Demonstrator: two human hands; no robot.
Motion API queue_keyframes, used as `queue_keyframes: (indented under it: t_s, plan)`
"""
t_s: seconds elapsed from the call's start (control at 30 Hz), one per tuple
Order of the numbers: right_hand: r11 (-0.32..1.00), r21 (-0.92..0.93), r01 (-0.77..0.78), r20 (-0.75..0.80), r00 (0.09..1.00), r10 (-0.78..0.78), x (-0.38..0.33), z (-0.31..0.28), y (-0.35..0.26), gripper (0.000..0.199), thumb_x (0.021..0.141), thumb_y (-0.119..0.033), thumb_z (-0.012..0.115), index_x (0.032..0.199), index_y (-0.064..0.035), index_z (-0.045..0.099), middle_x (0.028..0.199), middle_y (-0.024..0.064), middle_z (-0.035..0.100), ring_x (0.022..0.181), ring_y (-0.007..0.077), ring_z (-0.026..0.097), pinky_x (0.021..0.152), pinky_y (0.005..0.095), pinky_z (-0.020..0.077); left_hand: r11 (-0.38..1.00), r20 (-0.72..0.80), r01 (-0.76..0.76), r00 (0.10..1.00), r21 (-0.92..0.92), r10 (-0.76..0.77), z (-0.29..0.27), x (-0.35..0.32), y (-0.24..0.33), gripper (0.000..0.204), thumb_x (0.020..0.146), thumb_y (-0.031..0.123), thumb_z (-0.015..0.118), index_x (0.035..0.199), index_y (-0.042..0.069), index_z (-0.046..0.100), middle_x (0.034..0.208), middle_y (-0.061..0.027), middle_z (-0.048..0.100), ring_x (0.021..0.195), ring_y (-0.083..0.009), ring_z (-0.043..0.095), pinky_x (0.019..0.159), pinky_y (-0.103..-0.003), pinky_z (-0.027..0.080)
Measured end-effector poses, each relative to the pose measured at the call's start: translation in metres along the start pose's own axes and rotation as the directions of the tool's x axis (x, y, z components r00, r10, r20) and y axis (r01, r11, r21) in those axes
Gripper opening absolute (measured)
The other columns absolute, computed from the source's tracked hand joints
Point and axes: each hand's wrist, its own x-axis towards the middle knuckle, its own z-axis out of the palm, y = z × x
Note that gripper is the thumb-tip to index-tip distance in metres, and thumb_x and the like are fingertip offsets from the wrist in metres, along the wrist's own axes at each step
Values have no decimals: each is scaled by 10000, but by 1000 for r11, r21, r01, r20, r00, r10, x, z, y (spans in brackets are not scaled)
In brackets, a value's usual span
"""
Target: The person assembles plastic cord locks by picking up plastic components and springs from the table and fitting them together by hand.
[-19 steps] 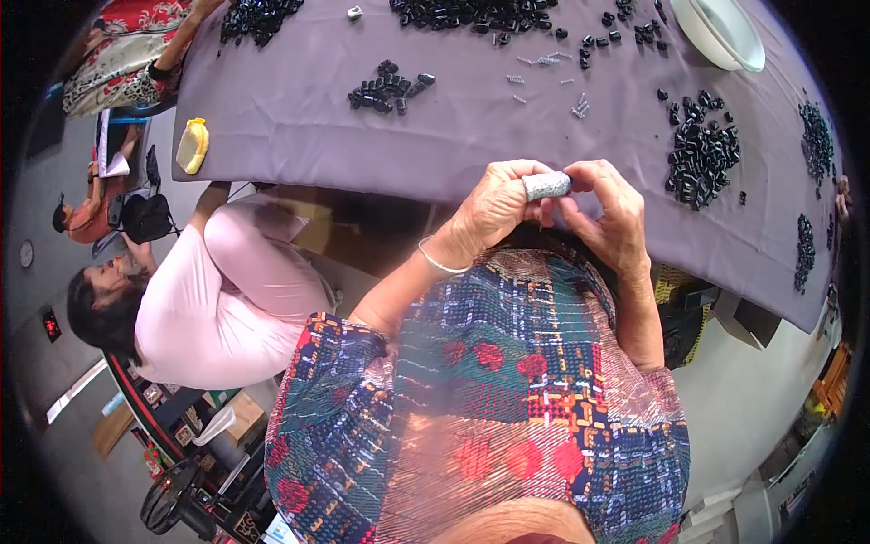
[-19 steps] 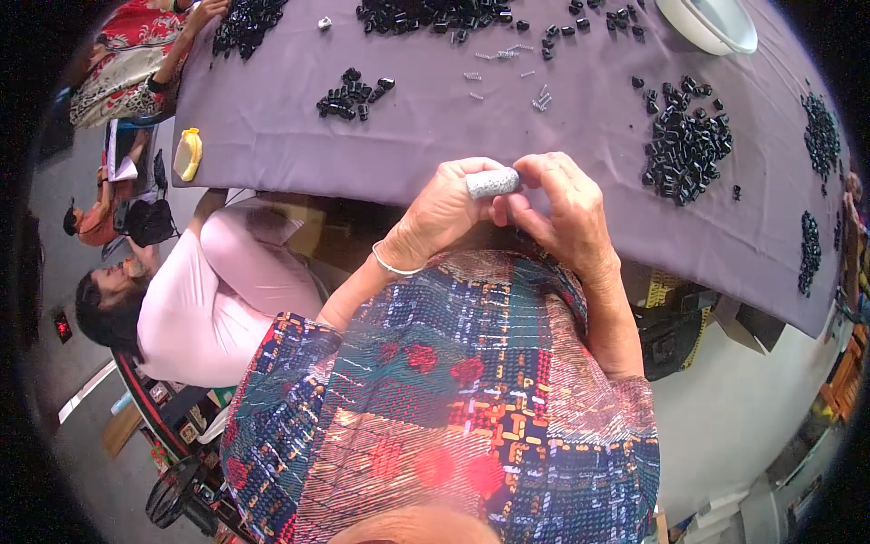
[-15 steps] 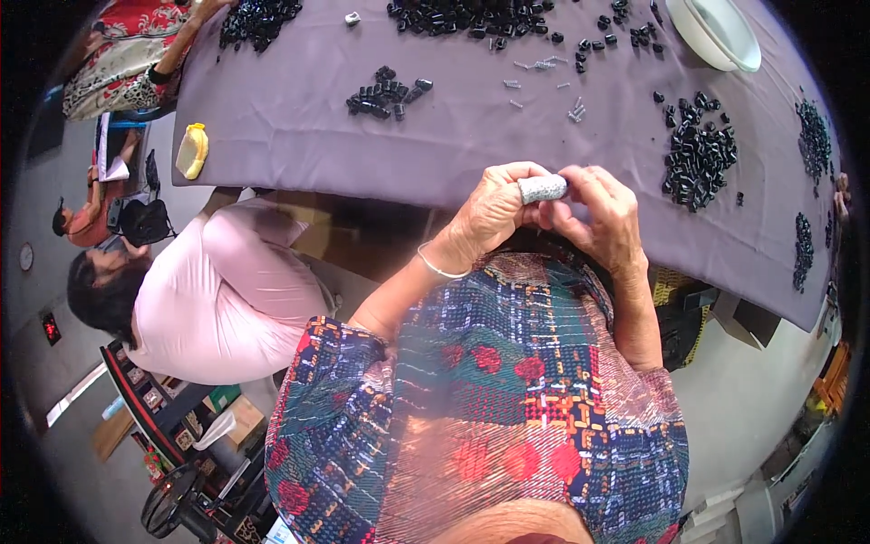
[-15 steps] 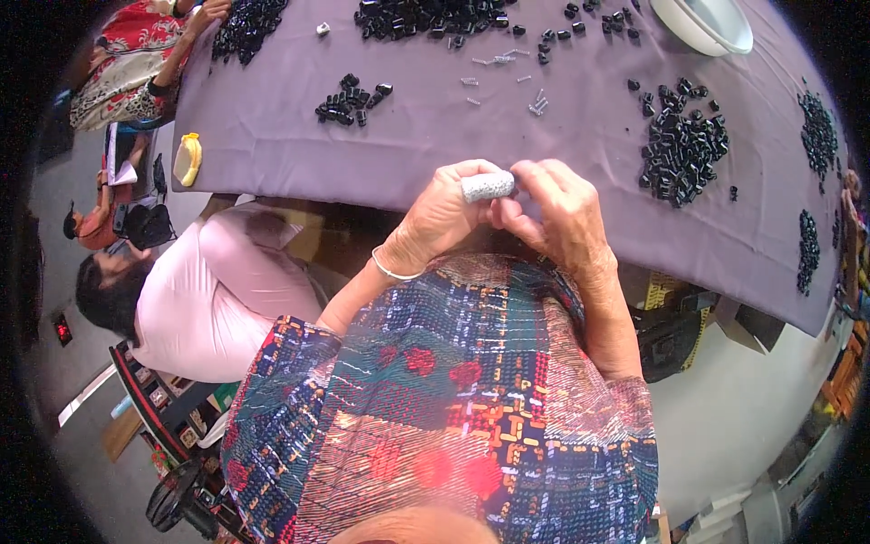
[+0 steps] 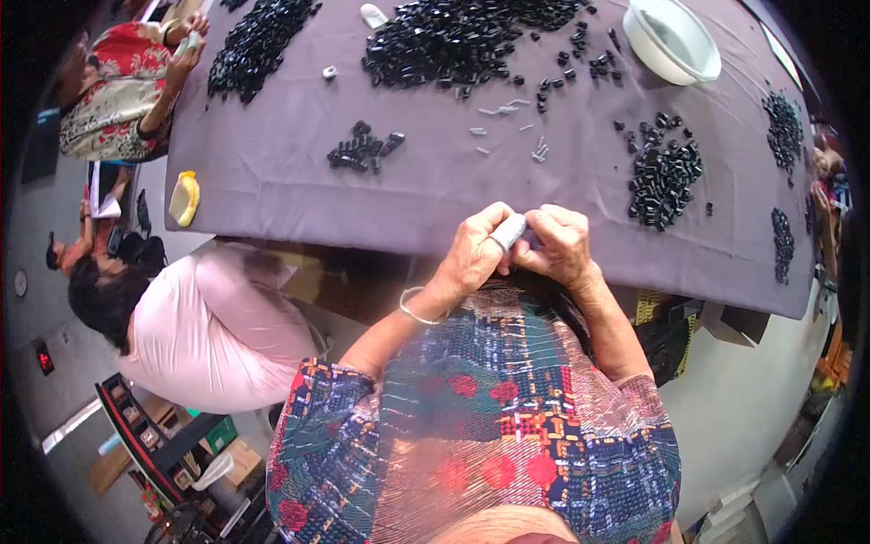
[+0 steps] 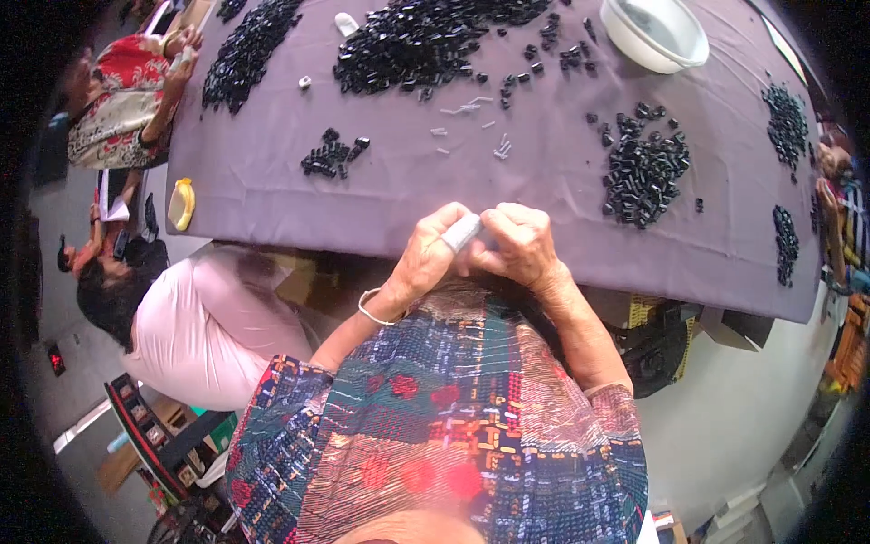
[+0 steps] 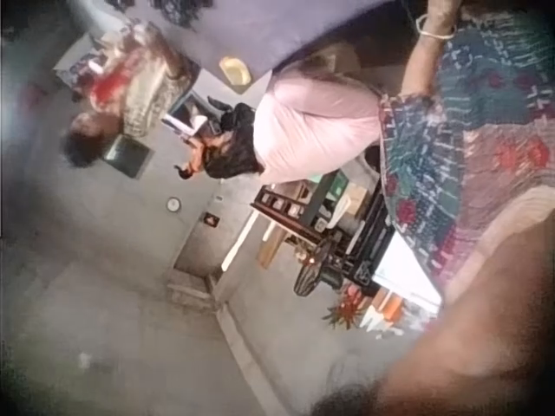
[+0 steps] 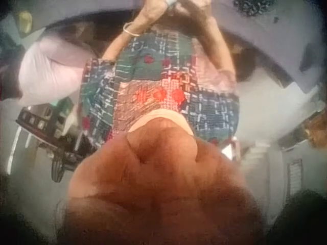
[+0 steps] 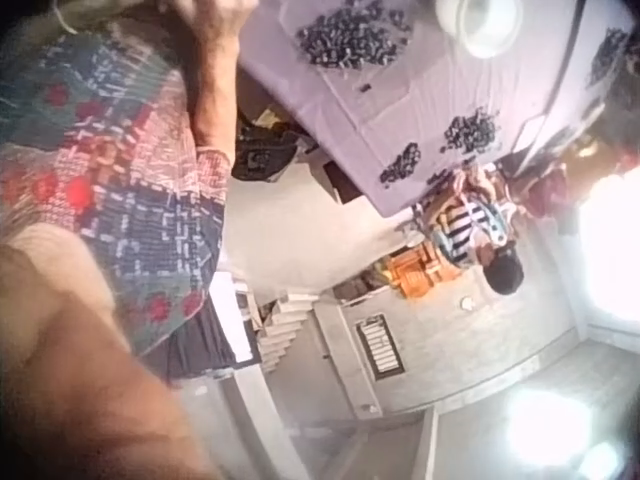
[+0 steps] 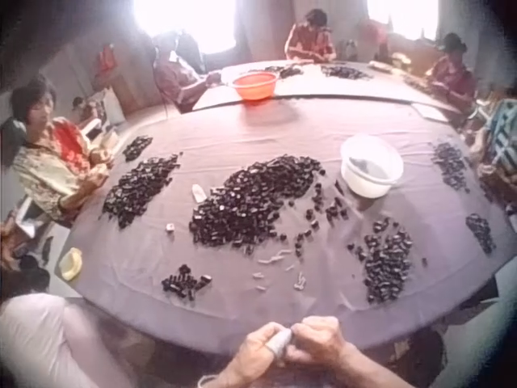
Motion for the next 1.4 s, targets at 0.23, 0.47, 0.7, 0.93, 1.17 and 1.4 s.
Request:
queue_keyframes:
  t_s: [0.23, 0.47, 0.7, 0.93, 1.17, 1.4]
  plan:
    - [999, 32, -9, -15, 1000, 9, -3, -1, 2, 230, 655, -167, 723, 717, -60, 530, 593, 71, 464, 512, 249, 495, 477, 357, 436, 989, 90, -120, 990, 90, 112, -2, 1, 1, 218, 968, 226, 434, 906, 38, 525, 705, -9, 567, 518, -73, 498, 474, -201, 413]
    - [1000, 4, -17, 15, 1000, 17, 6, -7, -7, 215, 682, -152, 706, 808, -53, 563, 665, 93, 517, 587, 275, 561, 522, 365, 480, 977, 65, 58, 997, -205, -45, -9, 3, 0, 185, 973, 234, 512, 938, 55, 544, 718, -14, 596, 531, -62, 512, 488, -201, 436]
    - [952, -250, -176, -319, 944, 91, 36, -54, 36, 175, 780, 47, 601, 945, -7, 623, 835, 124, 611, 722, 255, 608, 635, 325, 500, 694, -255, -318, 767, 646, 589, -58, 19, 7, 81, 918, 107, 573, 918, 30, 549, 731, -22, 569, 594, -74, 518, 523, -249, 435]
    - [851, -523, -53, -48, 998, 33, 99, -42, 77, 383, 774, -135, 665, 1154, -139, 614, 1270, 65, 531, 1175, 265, 481, 951, 389, 403, 242, -175, -71, 504, 968, 846, -104, 39, 17, 112, 825, 119, 659, 844, 49, 574, 823, -92, 568, 814, -287, 513, 731, -404, 416]
    - [844, -536, -28, 69, 995, 77, 80, -47, 90, 282, 836, -220, 641, 1101, -126, 616, 1218, 28, 585, 1220, 242, 475, 974, 392, 384, 269, -249, 27, 480, 963, 841, -116, 42, 10, 156, 761, 117, 715, 847, 64, 595, 886, -86, 579, 882, -291, 513, 784, -403, 417]
    - [857, -516, -9, 91, 994, 66, 31, -73, 63, 306, 818, -76, 628, 1122, -104, 608, 1201, 41, 609, 1209, 250, 510, 985, 382, 378, 279, -273, 45, 398, 959, 876, -108, 35, 9, 211, 730, 97, 726, 917, 85, 628, 1018, -81, 589, 1018, -281, 505, 895, -404, 400]
